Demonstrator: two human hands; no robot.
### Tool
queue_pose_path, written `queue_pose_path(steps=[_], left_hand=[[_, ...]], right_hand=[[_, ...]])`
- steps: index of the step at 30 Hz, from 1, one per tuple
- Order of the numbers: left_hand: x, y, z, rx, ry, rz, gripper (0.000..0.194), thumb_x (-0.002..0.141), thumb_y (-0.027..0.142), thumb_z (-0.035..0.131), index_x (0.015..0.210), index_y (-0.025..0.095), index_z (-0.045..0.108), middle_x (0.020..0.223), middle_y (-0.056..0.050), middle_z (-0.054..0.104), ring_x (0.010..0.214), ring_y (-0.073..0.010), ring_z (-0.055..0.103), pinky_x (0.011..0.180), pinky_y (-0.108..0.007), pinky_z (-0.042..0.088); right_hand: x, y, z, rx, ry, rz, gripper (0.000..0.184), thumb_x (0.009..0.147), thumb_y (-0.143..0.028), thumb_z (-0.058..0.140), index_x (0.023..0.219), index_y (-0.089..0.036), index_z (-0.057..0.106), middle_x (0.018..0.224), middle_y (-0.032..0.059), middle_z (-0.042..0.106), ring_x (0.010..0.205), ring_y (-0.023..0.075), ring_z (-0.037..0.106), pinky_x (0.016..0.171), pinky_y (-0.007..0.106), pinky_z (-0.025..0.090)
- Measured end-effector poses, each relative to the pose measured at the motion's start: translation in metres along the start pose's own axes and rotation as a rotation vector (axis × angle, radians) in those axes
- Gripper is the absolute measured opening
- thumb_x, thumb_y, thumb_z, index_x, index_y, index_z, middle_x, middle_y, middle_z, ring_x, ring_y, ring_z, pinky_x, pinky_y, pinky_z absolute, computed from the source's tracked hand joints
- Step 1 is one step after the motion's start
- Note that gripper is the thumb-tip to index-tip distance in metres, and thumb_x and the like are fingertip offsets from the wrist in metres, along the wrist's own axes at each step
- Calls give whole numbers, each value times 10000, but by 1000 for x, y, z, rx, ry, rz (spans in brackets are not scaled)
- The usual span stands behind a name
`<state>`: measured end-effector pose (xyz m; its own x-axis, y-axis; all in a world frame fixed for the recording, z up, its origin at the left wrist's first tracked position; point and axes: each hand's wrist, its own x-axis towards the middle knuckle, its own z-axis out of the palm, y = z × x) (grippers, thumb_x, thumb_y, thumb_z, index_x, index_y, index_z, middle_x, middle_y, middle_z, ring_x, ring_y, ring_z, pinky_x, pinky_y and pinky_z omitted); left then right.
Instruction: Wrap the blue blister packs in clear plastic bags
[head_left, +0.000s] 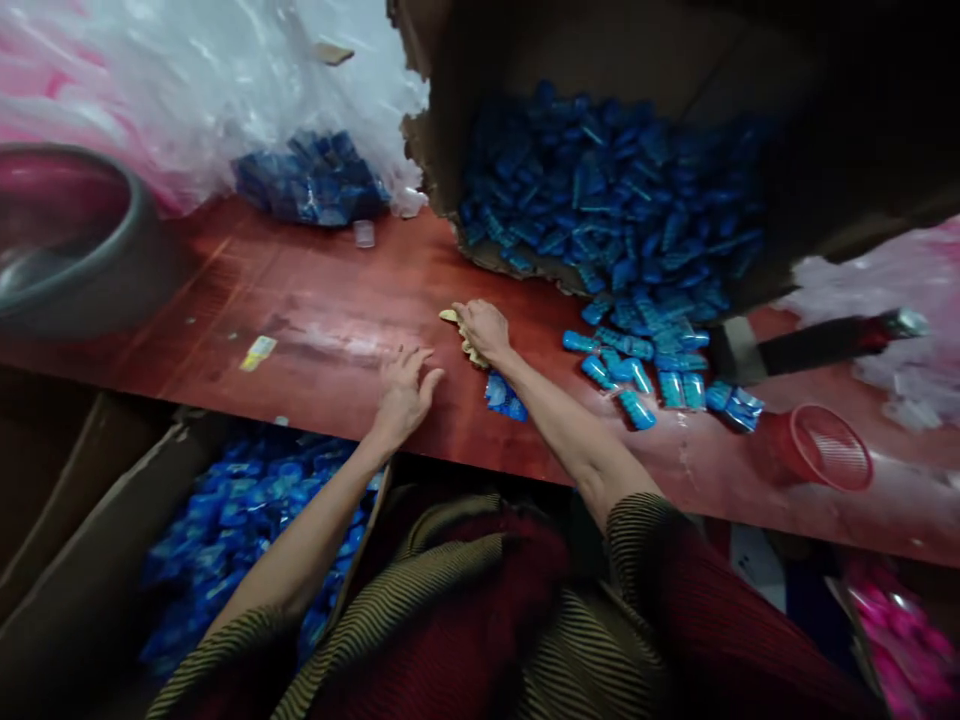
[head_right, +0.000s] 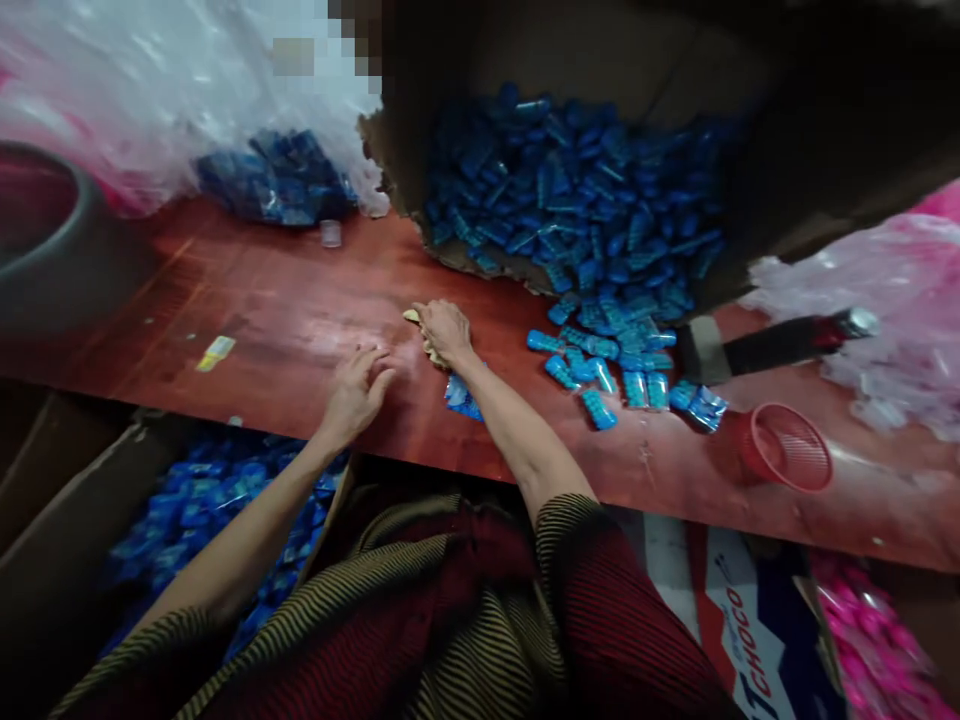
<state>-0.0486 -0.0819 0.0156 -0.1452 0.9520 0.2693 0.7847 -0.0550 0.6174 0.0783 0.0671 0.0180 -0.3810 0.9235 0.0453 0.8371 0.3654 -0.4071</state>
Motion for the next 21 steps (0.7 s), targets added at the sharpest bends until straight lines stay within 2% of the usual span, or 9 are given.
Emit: queue_pose_path(steps=[2,4,7,10,12,14,16,21], left_hand=[[10,15,17,37,-55,15,397,865,345,450,1188,142,559,1298,-150,544,1296,-299,392,1051,-489,311],[21,26,29,87,-101,38,434,866,336,447,1244,138,526,1369,-156,484,1330,-323,338,1050,-510,303],[39,36,43,197,-152,103,484,861,346,453,1312,174,480,1456,-137,384,1374,-353,241,1057,-559,258],[55,38,58,298,-225,136,522,856,384,455,1347,207,455,1493,-138,318,1378,-380,213,1044,-596,240],[61,37,68,345,-258,111,548,855,398,450,1370,212,430,1501,-149,297,1368,-398,225,1032,-608,246],[63,36,74,371,-255,82,564,862,395,427,1395,211,395,1507,-154,280,1362,-400,236,1029,-612,244],[60,35,76,367,-239,70,564,869,384,407,1400,196,386,1508,-162,275,1364,-392,237,1036,-610,233],[48,35,65,251,-195,45,568,875,377,383,1395,148,377,1465,-182,351,1359,-341,282,1037,-555,285]], right_hand=[[1,6,-14,45,34,78,448,964,-426,287,920,-179,658,986,100,641,965,222,567,839,345,416],[-10,19,-30,104,110,95,392,952,-423,330,1049,-202,639,1129,92,616,1044,233,544,878,365,408],[-55,44,-44,135,177,44,349,930,-372,402,1176,-207,586,1197,88,590,1071,232,530,909,373,398],[-117,59,-42,37,115,55,339,920,-360,436,1169,-192,594,1152,107,603,1058,244,523,901,379,397],[-152,57,-34,-71,55,63,344,893,-363,499,1174,-188,594,1180,123,587,1079,267,501,897,398,391],[-173,50,-26,-149,46,86,344,881,-337,528,1187,-193,589,1216,128,567,1115,283,469,909,414,372],[-180,44,-19,-173,66,112,333,884,-314,528,1193,-208,588,1224,119,563,1113,277,458,912,411,360],[-176,45,-17,-141,111,94,288,898,-307,504,1160,-257,613,1181,97,578,1061,254,463,888,386,353]])
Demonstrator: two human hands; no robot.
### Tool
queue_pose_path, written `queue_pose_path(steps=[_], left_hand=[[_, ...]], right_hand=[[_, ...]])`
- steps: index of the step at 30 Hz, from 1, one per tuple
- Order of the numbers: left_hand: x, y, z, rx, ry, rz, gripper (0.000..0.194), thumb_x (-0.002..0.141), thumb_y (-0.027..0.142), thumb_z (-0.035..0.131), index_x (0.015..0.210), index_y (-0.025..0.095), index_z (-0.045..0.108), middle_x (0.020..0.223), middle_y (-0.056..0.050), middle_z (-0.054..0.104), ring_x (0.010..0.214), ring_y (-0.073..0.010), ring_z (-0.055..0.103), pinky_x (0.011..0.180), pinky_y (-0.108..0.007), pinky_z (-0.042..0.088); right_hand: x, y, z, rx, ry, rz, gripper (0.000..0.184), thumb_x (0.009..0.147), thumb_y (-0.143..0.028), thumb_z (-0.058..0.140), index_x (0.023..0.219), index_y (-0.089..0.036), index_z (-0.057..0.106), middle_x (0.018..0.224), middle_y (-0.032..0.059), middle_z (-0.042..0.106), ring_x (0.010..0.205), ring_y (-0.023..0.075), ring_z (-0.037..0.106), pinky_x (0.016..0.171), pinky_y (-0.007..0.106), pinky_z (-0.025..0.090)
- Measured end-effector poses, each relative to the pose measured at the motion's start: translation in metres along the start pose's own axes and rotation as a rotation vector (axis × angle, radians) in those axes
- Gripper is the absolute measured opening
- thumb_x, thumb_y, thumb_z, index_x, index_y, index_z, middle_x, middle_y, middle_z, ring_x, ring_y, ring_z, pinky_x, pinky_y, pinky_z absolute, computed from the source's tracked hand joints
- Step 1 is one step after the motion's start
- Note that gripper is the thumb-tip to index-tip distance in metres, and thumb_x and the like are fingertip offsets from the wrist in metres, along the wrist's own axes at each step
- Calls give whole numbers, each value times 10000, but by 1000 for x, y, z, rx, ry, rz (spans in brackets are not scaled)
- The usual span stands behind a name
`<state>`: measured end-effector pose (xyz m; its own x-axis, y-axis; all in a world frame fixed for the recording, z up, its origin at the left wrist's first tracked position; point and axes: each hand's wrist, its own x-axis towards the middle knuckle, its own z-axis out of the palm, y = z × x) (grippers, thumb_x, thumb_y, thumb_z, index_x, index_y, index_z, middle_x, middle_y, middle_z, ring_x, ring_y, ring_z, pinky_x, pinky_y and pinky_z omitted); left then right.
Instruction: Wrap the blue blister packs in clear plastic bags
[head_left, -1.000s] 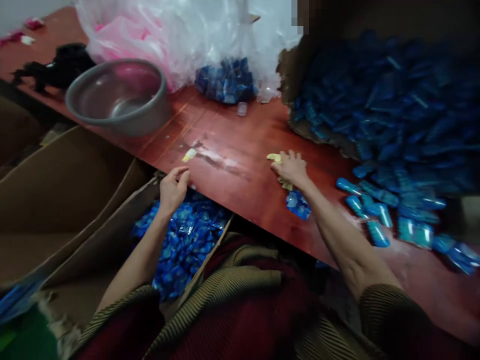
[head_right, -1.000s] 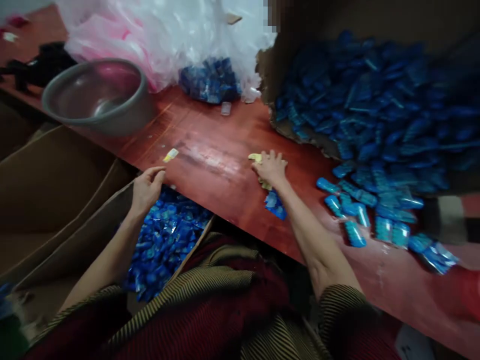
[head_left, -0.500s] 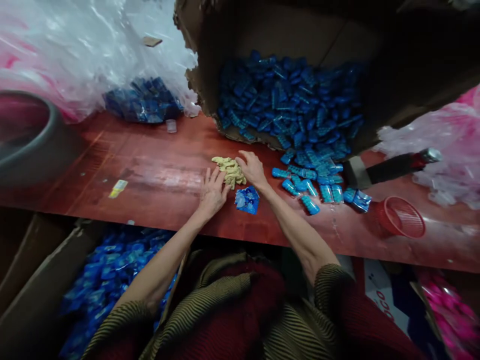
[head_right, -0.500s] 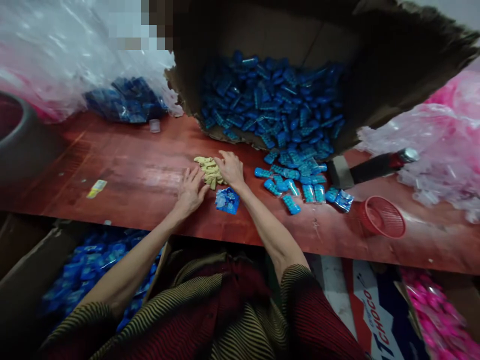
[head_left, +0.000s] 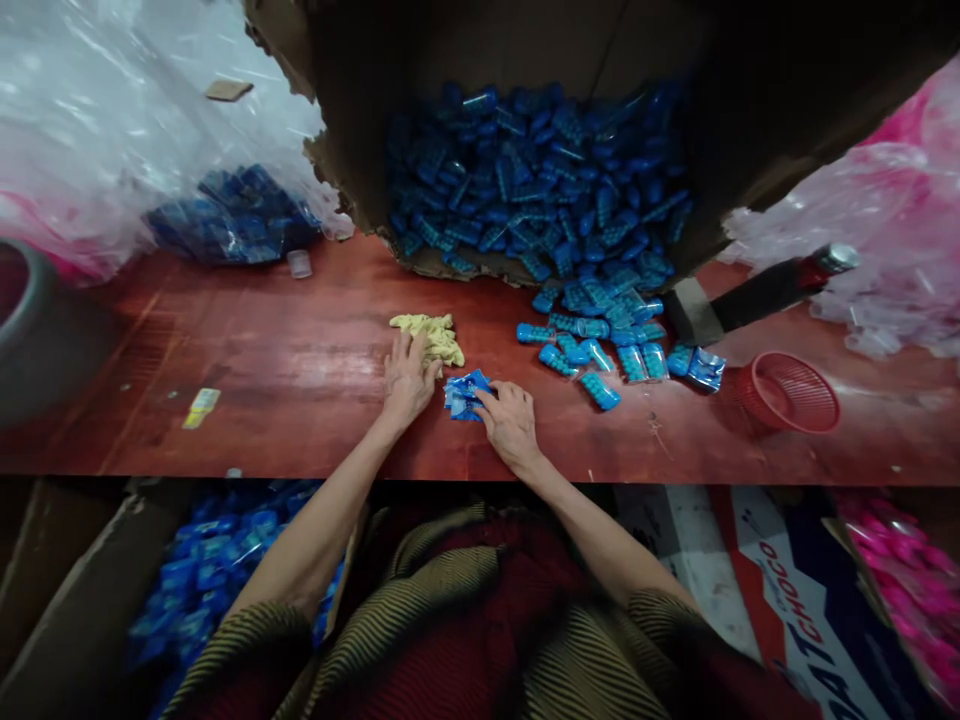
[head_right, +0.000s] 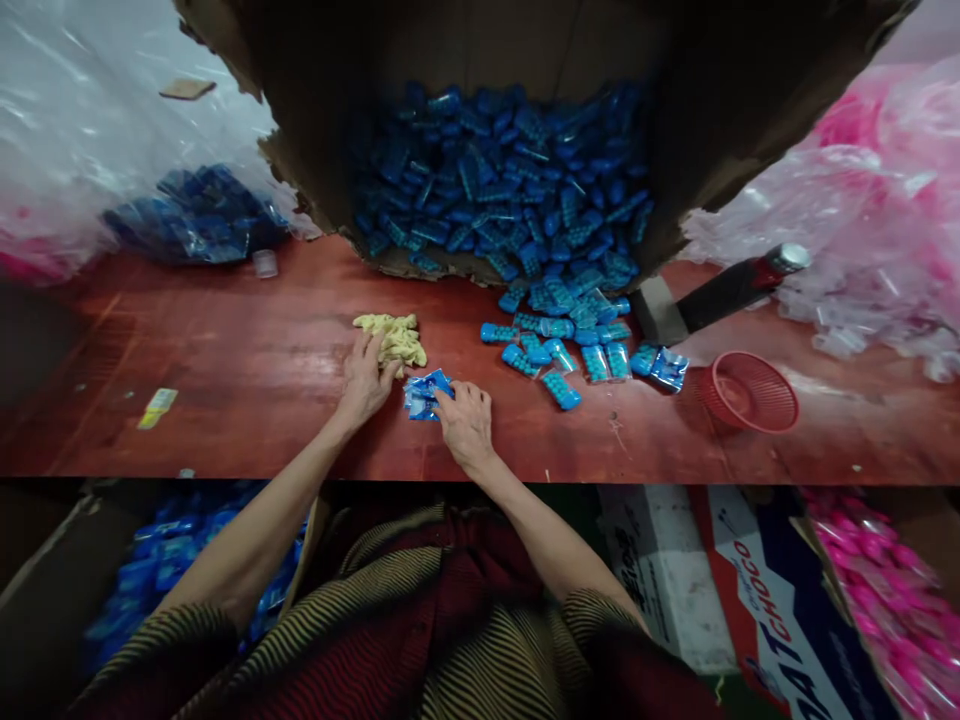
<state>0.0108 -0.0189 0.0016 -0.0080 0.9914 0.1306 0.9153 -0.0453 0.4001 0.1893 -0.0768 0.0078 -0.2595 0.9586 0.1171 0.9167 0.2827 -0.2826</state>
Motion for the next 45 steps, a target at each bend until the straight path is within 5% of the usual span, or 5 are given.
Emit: queue_pose_path(steps=[10,19,27,34,45], left_hand=[[7,6,-3,37,-38,95,491,864,332,424,1331,187,467,1450,-159,385,1339,-359,308,1009,-578,309],[-53,14,-3,46,-50,120,426,883,333,393,1242,175,558,1409,-162,446,1351,-369,292,1035,-619,245],[-52,32,14,0,-115,226,476,870,367,446,1309,196,507,1447,-164,389,1374,-396,224,1042,-615,235],[-63,41,-3,-426,96,21,491,830,367,529,1269,148,501,1264,-167,560,1185,-269,503,1002,-448,385],[-60,54,-12,-1262,-224,-495,257,591,366,716,665,154,591,521,40,566,472,-80,494,488,-200,390]], right_hand=[[1,6,-1,136,-5,-68,241,867,-208,535,1064,-275,655,1196,83,567,1107,243,457,905,382,369],[23,6,-15,44,-169,-226,460,826,-265,607,1278,-278,520,1374,101,467,1259,343,360,999,589,279],[3,24,-5,110,-43,-46,277,861,-279,562,1122,-215,627,1267,107,552,1254,299,396,1041,516,285],[-4,21,-8,177,107,-35,179,867,-229,529,992,-200,654,1106,97,619,1166,269,466,1048,483,261],[-2,4,-14,944,50,155,291,782,-299,597,1053,-193,604,1019,45,663,917,185,612,839,311,468]])
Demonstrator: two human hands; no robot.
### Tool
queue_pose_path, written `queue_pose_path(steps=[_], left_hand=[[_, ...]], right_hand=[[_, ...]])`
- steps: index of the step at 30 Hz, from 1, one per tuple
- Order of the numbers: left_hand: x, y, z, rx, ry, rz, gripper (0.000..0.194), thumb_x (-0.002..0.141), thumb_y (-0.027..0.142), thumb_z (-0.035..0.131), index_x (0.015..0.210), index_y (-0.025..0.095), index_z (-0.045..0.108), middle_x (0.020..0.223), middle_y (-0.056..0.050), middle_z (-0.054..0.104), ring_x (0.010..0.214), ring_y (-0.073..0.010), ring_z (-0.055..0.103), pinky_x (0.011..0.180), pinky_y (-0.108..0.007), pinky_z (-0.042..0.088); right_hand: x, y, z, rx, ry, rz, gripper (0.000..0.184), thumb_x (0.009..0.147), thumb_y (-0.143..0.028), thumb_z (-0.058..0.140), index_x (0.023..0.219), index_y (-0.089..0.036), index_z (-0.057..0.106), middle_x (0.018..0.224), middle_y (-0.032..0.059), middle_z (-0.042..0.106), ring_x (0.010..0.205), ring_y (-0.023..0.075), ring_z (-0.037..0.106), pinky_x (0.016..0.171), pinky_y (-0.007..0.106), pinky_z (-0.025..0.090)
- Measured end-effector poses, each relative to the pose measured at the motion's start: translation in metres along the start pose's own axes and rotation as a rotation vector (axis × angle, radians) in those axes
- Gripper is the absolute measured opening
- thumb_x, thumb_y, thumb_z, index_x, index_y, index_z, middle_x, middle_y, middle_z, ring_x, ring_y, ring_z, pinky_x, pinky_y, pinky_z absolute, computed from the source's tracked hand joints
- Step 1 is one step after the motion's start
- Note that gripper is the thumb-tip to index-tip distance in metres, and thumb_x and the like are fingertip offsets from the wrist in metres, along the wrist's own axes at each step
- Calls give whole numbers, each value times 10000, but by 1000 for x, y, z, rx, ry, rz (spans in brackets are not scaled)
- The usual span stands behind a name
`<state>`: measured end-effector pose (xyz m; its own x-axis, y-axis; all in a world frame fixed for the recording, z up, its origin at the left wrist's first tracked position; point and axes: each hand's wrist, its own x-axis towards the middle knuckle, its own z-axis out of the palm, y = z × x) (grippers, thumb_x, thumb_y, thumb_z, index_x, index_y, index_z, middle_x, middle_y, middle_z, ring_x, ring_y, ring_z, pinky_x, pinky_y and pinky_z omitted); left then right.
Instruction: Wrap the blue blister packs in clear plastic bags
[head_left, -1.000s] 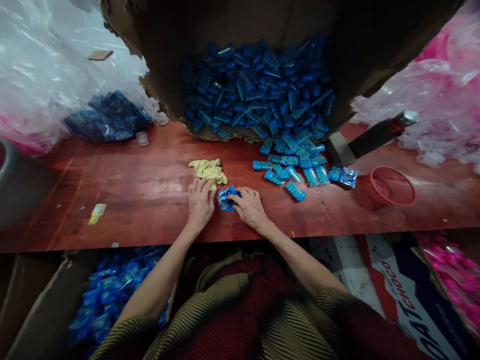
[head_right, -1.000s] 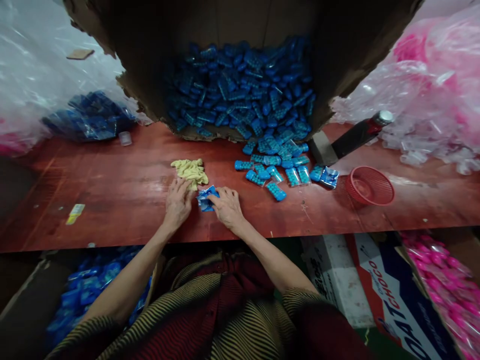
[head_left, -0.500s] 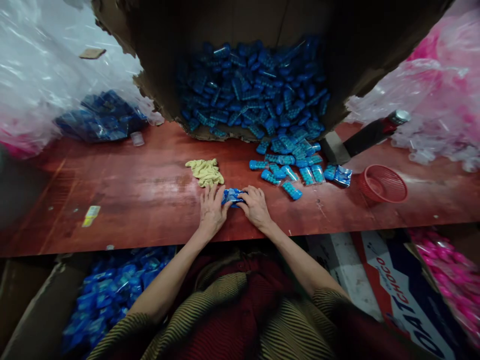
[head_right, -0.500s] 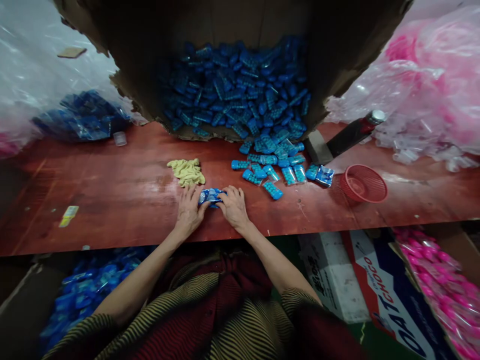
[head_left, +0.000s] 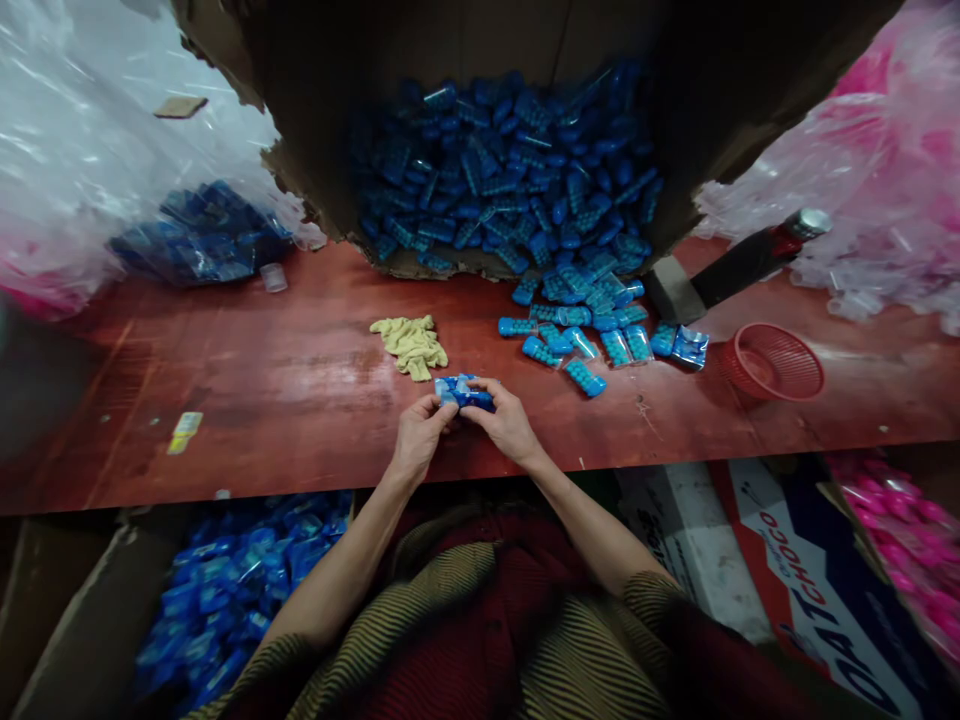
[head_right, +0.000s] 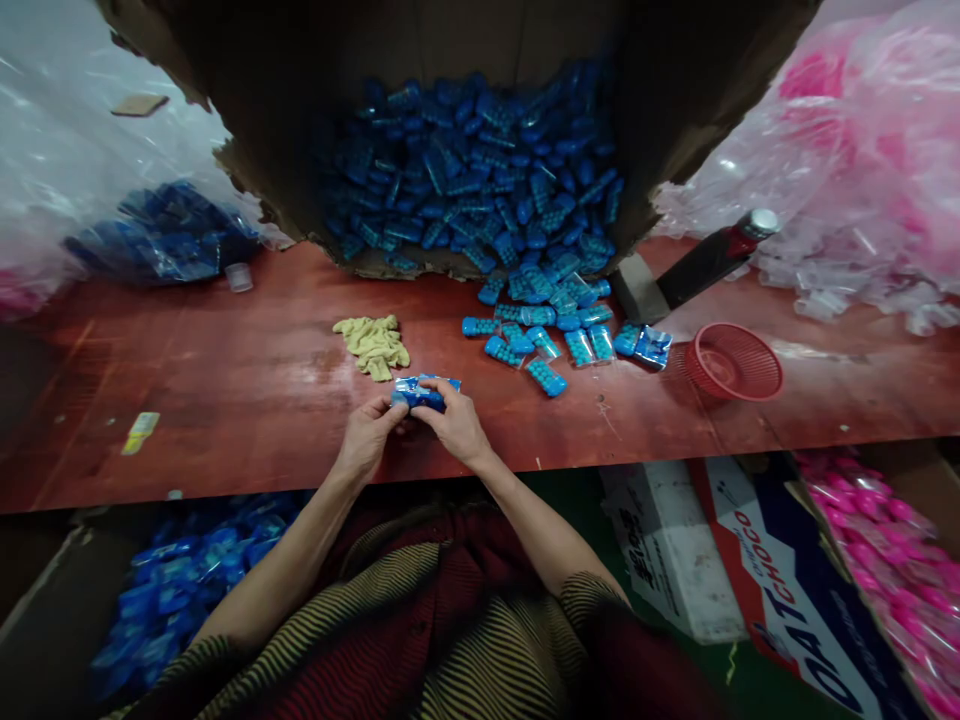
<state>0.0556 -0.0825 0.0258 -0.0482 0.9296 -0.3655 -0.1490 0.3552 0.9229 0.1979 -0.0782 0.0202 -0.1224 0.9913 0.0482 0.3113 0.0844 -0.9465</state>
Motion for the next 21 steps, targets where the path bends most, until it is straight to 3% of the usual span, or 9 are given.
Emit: queue_pose_path(steps=[3,6,10,13,17,21], left_hand=[[1,-2,1,-62,3,-22,286,556,342,731,712,155,581,521,51,565,434,-71,486,446,-191,370],[3,-3,2,-79,25,-40,306,535,331,735,715,151,565,513,55,551,408,-65,474,425,-187,361],[6,-6,3,-87,45,-37,347,530,322,735,782,156,563,569,51,571,413,-66,488,436,-194,387],[6,-9,0,-19,52,2,387,575,311,702,909,170,566,606,53,569,426,-83,500,454,-217,417],[5,-10,-5,444,135,229,402,713,253,596,1104,168,567,569,46,524,507,-136,533,554,-266,453],[-1,-10,-3,977,164,381,388,795,257,540,1173,180,579,797,-61,641,752,-227,616,724,-348,466]], right_hand=[[2,2,0,71,3,120,235,750,-321,607,944,-190,623,883,17,664,812,172,612,784,307,476],[2,4,1,81,40,120,265,724,-305,615,963,-193,613,931,22,658,844,170,605,810,313,469],[3,7,2,179,58,133,245,754,-309,562,963,-186,603,844,18,653,737,151,597,700,274,490],[2,8,1,77,94,83,203,799,-327,521,915,-197,625,810,11,654,712,148,590,680,261,480],[0,4,-3,-345,95,104,241,863,-322,478,1020,-240,642,790,25,685,709,182,624,661,275,458],[0,2,-2,-777,-6,153,252,893,-323,466,1066,-304,648,737,44,694,682,207,645,617,279,435]])
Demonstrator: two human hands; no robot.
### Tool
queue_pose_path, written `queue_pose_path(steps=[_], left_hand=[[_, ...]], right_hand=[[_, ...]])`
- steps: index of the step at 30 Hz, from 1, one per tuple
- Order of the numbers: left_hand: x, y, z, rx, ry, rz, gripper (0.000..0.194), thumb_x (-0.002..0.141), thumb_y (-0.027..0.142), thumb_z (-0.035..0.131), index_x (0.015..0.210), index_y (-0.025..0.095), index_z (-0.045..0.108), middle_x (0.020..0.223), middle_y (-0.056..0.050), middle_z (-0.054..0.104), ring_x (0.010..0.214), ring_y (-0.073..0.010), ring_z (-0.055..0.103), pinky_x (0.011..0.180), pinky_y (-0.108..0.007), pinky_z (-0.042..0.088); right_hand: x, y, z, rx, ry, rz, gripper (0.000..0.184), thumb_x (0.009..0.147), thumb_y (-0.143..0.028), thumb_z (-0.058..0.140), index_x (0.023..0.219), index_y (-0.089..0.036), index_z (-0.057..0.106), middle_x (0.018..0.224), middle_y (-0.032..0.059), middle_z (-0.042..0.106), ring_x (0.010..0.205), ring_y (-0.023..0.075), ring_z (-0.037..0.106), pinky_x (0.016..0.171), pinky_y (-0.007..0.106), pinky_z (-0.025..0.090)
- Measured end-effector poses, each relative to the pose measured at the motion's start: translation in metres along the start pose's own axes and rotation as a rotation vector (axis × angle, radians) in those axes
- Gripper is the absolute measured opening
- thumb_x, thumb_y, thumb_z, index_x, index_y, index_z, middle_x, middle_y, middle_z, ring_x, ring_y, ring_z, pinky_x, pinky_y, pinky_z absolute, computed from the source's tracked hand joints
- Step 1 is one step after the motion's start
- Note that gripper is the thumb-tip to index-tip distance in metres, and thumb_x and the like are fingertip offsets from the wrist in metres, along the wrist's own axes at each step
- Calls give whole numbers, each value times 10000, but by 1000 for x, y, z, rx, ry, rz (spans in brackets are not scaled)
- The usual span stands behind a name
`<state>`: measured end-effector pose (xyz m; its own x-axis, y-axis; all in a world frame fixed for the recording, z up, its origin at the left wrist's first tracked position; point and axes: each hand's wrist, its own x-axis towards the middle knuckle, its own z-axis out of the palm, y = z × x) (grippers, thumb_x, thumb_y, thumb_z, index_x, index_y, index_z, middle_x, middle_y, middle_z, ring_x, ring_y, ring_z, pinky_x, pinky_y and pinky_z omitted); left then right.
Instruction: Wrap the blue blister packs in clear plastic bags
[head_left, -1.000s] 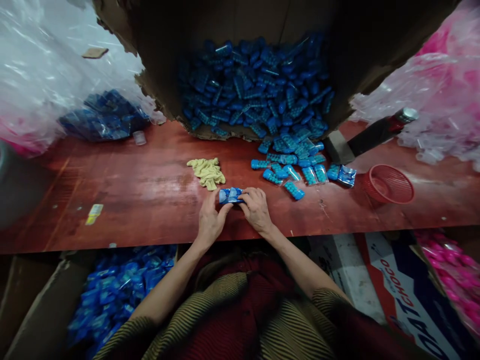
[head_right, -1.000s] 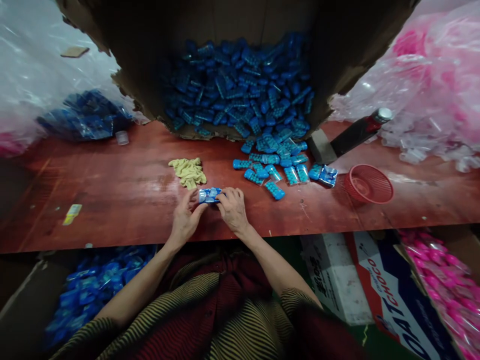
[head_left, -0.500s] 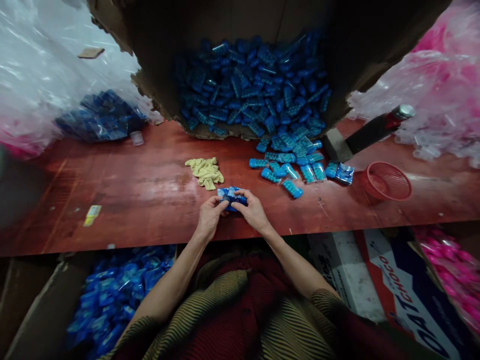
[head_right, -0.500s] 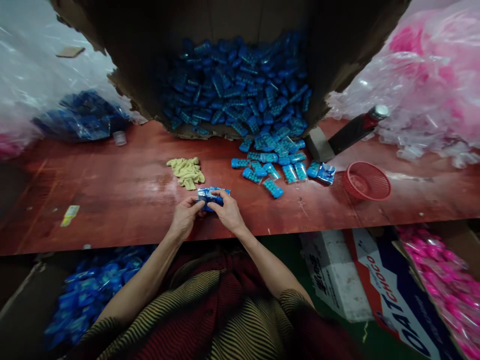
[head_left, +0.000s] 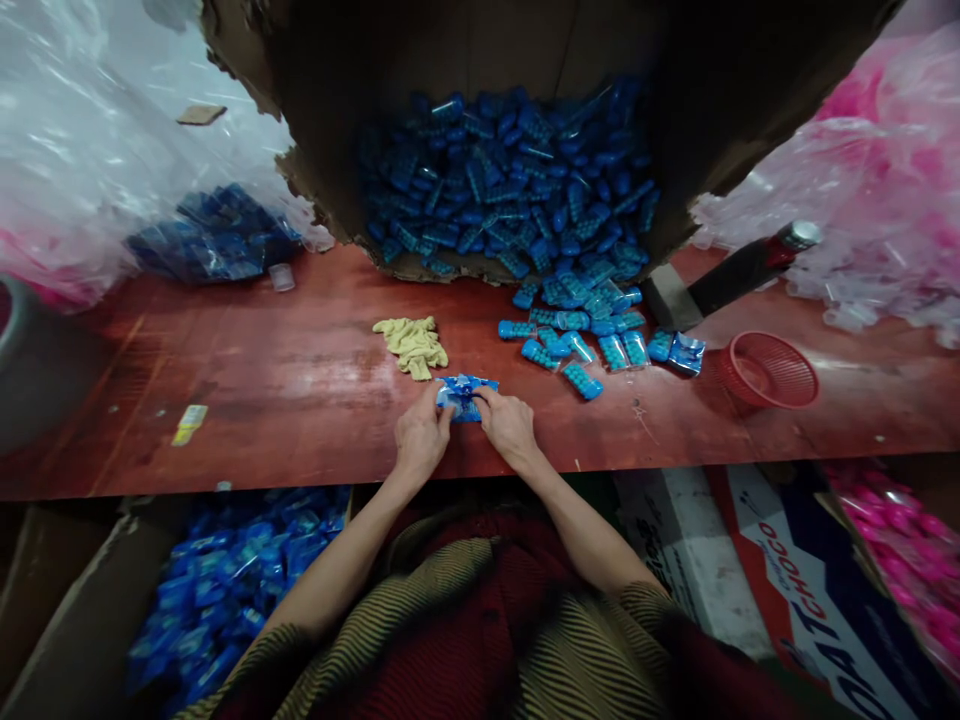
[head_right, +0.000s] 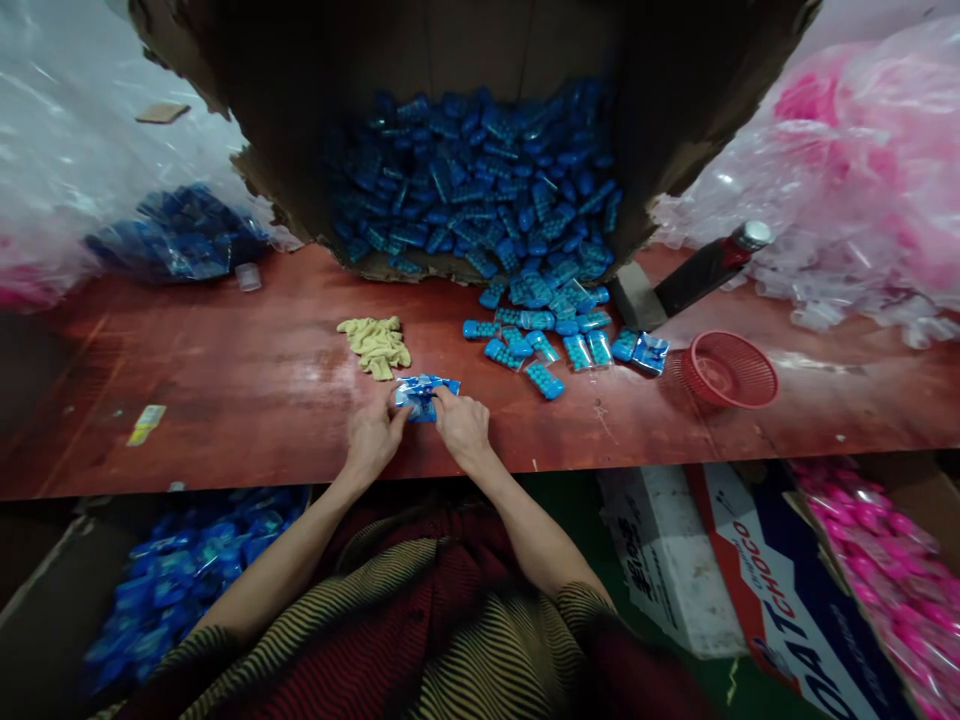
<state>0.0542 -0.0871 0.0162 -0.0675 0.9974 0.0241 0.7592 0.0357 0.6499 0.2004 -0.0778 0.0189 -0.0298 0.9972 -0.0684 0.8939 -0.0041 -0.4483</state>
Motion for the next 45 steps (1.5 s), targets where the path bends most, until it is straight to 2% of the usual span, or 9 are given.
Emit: queue_pose_path(steps=[4,8,12,14,19,29,35,41,45], left_hand=[[-3,2,4,37,-21,53,361,806,266,532,1157,203,588,938,-93,646,823,-231,616,745,-346,468],[2,2,0,-423,-14,-57,488,682,307,675,1138,172,569,800,-24,631,674,-153,584,676,-289,473],[2,12,-8,-819,-201,-272,324,616,362,697,836,136,624,569,22,576,459,-90,485,478,-216,404],[0,19,-9,-922,-221,-366,284,603,387,696,685,135,593,471,26,539,398,-80,451,417,-201,363],[-8,30,-2,-1033,-40,-450,258,571,333,726,636,136,572,457,31,553,382,-72,465,394,-183,361],[-7,32,12,-1055,147,-476,249,564,318,736,654,121,612,544,35,581,456,-71,507,464,-188,427],[3,34,26,-1061,214,-472,244,573,313,729,689,121,632,615,29,608,523,-75,530,537,-202,456],[10,45,30,-1124,182,-529,295,570,368,739,643,126,587,575,41,568,498,-71,509,523,-207,439],[10,46,16,-1184,-7,-516,336,564,392,742,720,128,606,602,27,601,492,-83,532,478,-203,437]], right_hand=[[-4,2,3,-21,53,-66,256,918,-322,428,1010,-294,665,895,52,676,755,191,639,611,258,440],[-7,7,-7,241,159,-164,226,899,-277,444,935,-219,659,967,71,598,880,181,598,734,261,462],[-5,5,-17,651,67,-253,165,842,-276,490,774,-190,613,815,32,581,796,157,566,763,263,445],[-5,1,-16,870,-17,-177,167,806,-319,524,733,-187,595,727,4,576,706,141,544,710,259,441],[-8,-11,-2,1231,-75,74,195,717,-373,589,690,-181,571,598,-44,537,568,102,468,609,240,411],[-10,-26,1,1297,53,173,188,699,-362,596,759,-184,594,683,-34,571,619,111,488,637,245,423],[-2,-26,9,1080,173,179,202,773,-394,501,729,-202,542,695,-21,583,653,136,519,655,260,430],[3,-24,5,914,267,127,256,838,-421,415,705,-212,480,678,-16,547,660,138,507,649,255,401],[3,-15,0,911,244,87,250,844,-406,432,693,-209,463,640,-38,497,611,117,462,597,230,373]])
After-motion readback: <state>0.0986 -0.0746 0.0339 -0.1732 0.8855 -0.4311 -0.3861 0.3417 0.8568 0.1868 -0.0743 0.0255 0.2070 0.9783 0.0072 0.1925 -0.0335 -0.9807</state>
